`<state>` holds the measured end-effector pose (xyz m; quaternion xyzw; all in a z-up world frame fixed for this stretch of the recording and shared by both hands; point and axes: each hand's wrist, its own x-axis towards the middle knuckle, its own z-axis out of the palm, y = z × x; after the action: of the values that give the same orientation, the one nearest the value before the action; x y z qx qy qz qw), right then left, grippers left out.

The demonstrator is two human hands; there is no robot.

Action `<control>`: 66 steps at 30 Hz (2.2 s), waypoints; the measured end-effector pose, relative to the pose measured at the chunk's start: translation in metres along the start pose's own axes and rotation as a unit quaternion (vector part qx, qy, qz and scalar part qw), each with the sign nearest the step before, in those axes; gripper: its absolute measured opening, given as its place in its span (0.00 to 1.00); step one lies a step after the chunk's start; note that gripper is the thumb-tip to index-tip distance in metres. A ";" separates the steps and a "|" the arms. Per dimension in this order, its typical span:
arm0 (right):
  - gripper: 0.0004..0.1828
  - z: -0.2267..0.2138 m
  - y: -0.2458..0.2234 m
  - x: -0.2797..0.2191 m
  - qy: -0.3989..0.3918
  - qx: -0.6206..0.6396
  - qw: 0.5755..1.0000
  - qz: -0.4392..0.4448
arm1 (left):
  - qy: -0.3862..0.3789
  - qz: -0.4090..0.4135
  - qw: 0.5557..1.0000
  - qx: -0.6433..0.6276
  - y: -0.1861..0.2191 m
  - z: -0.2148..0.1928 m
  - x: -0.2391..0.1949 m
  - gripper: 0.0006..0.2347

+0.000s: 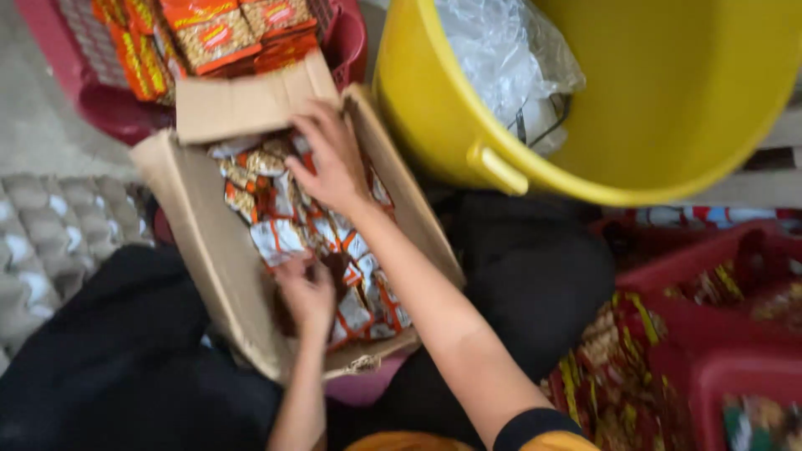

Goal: The person sorts snack packets by picking them from a basket and placing them into a cardboard box while wiping some of the packets with a cloth.

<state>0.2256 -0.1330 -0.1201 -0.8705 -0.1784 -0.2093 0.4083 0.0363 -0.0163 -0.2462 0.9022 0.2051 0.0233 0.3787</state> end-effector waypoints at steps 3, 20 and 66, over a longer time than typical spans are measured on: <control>0.26 0.040 0.017 -0.088 0.171 0.065 0.964 0.195 | -0.077 0.099 0.981 0.147 -0.067 0.052 -0.039 0.47; 0.14 0.138 0.117 -0.239 -0.091 0.163 0.936 0.299 | 0.011 0.189 0.962 -0.196 0.084 -0.182 -0.076 0.21; 0.35 -0.119 -0.081 -0.195 -0.107 0.603 0.721 0.324 | -0.101 0.461 0.865 -0.170 0.202 -0.226 -0.078 0.26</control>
<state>-0.0050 -0.2051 -0.0998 -0.4612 -0.0163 0.1823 0.8682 -0.0087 -0.0213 0.0635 0.8132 -0.2807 0.1384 0.4906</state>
